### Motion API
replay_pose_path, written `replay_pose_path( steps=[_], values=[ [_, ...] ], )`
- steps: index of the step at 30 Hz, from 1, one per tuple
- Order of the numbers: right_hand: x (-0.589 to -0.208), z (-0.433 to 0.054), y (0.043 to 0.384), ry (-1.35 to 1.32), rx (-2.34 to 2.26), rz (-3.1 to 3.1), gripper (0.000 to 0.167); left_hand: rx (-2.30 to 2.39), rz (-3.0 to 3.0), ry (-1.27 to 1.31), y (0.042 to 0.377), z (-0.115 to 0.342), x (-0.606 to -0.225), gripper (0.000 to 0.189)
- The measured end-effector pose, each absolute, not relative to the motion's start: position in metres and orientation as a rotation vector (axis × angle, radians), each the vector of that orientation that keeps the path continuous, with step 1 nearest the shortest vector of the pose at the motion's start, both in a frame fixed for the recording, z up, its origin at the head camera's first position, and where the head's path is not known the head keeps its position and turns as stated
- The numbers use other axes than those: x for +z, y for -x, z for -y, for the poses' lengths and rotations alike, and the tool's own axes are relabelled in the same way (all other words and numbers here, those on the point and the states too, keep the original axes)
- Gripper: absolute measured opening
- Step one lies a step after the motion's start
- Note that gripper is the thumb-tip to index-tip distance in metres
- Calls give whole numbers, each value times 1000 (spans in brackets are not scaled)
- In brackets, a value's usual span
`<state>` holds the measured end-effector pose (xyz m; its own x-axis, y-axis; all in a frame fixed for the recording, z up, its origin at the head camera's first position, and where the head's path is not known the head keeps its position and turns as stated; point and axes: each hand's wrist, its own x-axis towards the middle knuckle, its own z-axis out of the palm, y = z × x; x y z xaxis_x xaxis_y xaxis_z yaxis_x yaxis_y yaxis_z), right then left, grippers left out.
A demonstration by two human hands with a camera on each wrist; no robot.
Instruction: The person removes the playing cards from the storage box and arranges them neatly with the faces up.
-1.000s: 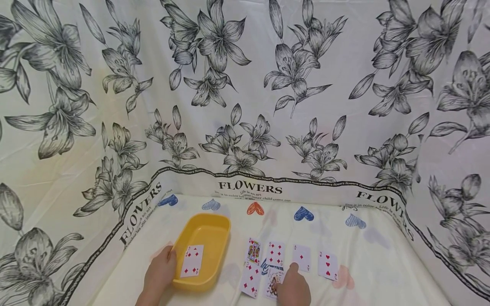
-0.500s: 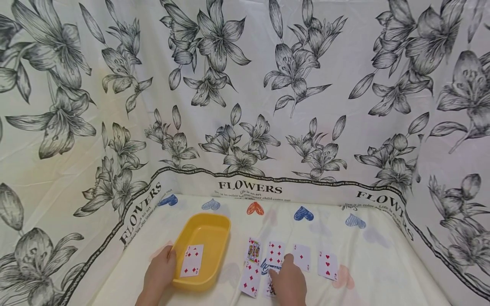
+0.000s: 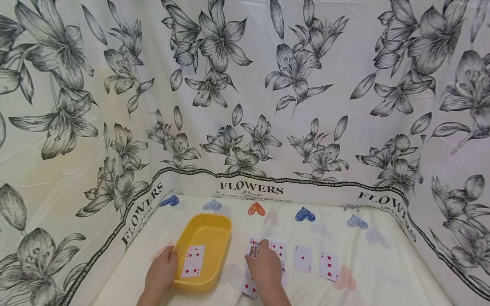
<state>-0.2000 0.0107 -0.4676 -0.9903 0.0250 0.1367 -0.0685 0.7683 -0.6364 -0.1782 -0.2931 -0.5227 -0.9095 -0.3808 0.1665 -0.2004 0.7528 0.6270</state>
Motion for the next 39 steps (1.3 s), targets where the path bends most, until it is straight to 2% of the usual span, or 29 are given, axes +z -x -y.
replay_pose_path(
  steps=[8, 23, 32, 39],
  values=[
    [-462, 21, 201, -221, 1039, 2771, 51, -920, 2675, -468, 179, 293, -522, 34],
    [-457, 76, 204, -336, 1063, 2801, 45, -912, 2686, -494, 180, 292, -522, 35],
    [-461, 96, 203, -394, 1068, 2733, 34, -907, 2670, -460, 177, 289, -521, 33],
    [-466, 110, 207, -403, 1050, 2753, 31, -905, 2659, -463, 177, 291, -521, 32]
  ],
)
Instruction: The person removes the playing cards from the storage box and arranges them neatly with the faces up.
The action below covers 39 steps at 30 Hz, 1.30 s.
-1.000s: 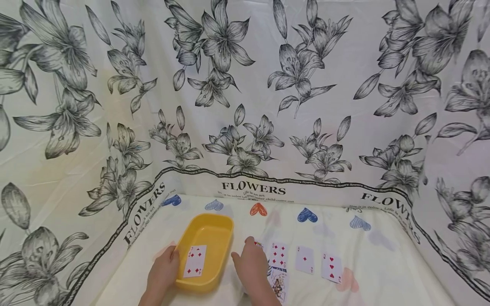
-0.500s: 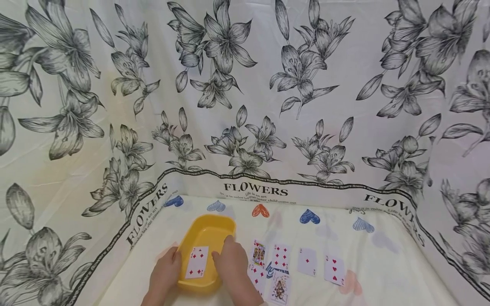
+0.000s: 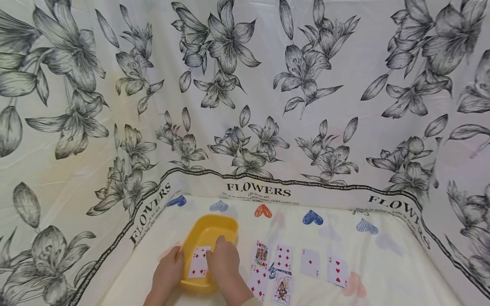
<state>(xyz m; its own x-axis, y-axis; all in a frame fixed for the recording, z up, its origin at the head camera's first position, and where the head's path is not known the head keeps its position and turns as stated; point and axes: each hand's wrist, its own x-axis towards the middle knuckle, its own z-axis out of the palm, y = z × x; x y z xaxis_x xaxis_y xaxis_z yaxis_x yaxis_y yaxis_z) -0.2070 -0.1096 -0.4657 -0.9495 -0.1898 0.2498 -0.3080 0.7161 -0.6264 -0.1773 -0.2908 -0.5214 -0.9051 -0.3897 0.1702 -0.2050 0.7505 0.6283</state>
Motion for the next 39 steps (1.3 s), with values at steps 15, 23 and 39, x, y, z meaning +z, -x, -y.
replay_pose_path(
  steps=[15, 23, 39],
  values=[
    [-488, 145, 213, -374, 833, 2862, 36, -889, 2621, -416, 175, 291, -525, 27],
    [-500, 163, 212, -302, 643, 2956, 41, -893, 2595, -418, 173, 289, -524, 24],
    [-510, 179, 216, -236, 453, 3057, 64, -885, 2619, -435, 177, 292, -524, 27]
  ],
)
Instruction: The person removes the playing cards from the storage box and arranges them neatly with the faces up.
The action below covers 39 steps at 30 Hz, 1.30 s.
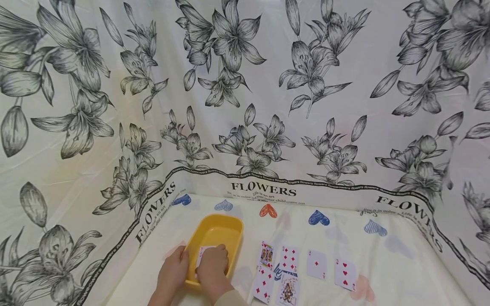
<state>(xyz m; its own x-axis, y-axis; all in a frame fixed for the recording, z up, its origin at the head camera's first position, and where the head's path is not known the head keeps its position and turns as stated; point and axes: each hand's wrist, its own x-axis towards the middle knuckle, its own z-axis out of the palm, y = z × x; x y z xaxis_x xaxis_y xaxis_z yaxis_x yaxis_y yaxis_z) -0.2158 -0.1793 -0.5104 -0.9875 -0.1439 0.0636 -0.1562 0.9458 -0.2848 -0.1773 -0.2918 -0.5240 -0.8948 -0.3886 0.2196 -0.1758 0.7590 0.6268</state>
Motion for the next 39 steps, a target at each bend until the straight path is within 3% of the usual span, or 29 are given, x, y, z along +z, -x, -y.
replay_pose_path(
  steps=[12, 24, 39],
  values=[
    [-510, 172, 220, -261, 691, 2966, 36, -898, 2633, -450, 176, 291, -521, 28],
    [-505, 163, 221, -301, 819, 2909, 48, -886, 2630, -448, 175, 289, -519, 27],
    [-499, 159, 220, -211, 1124, 2832, 17, -881, 2645, -451, 175, 289, -517, 28]
  ],
)
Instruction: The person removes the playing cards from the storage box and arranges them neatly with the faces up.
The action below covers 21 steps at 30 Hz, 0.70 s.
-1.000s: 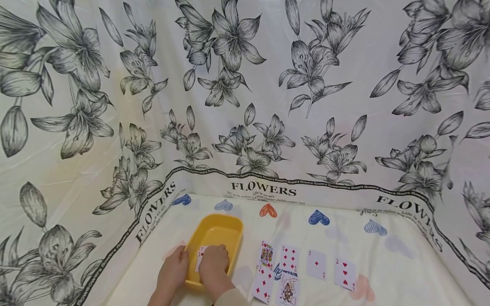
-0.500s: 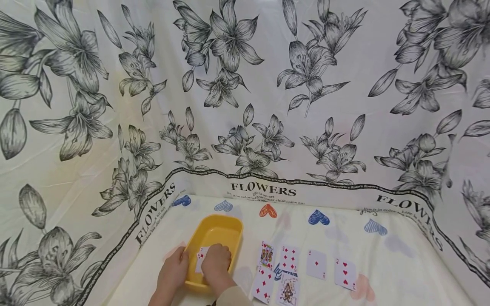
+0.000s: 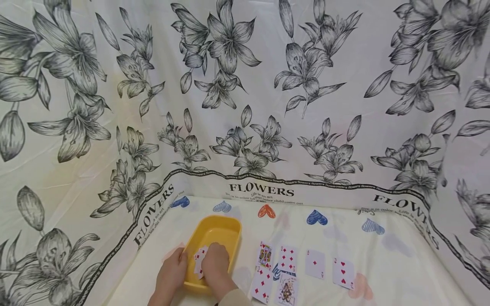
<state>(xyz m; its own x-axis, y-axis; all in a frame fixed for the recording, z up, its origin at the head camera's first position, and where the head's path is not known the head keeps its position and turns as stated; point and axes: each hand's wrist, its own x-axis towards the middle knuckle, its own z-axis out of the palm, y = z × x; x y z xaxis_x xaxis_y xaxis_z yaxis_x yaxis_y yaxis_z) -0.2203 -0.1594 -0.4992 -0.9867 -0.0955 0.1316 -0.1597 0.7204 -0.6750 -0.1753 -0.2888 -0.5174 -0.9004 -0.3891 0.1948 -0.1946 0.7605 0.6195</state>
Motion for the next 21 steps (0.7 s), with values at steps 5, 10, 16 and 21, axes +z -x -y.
replay_pose_path(
  steps=[5, 10, 16, 21],
  values=[
    [-492, 153, 221, -224, 1440, 2772, 19, -887, 2662, -455, 175, 289, -517, 30],
    [-483, 143, 222, -256, 1703, 2736, 16, -886, 2676, -460, 175, 289, -517, 32],
    [-476, 122, 223, -337, 2026, 2615, 9, -889, 2674, -472, 175, 289, -517, 32],
    [-468, 95, 226, -356, 2194, 2527, 17, -889, 2663, -467, 175, 289, -517, 33]
  ],
)
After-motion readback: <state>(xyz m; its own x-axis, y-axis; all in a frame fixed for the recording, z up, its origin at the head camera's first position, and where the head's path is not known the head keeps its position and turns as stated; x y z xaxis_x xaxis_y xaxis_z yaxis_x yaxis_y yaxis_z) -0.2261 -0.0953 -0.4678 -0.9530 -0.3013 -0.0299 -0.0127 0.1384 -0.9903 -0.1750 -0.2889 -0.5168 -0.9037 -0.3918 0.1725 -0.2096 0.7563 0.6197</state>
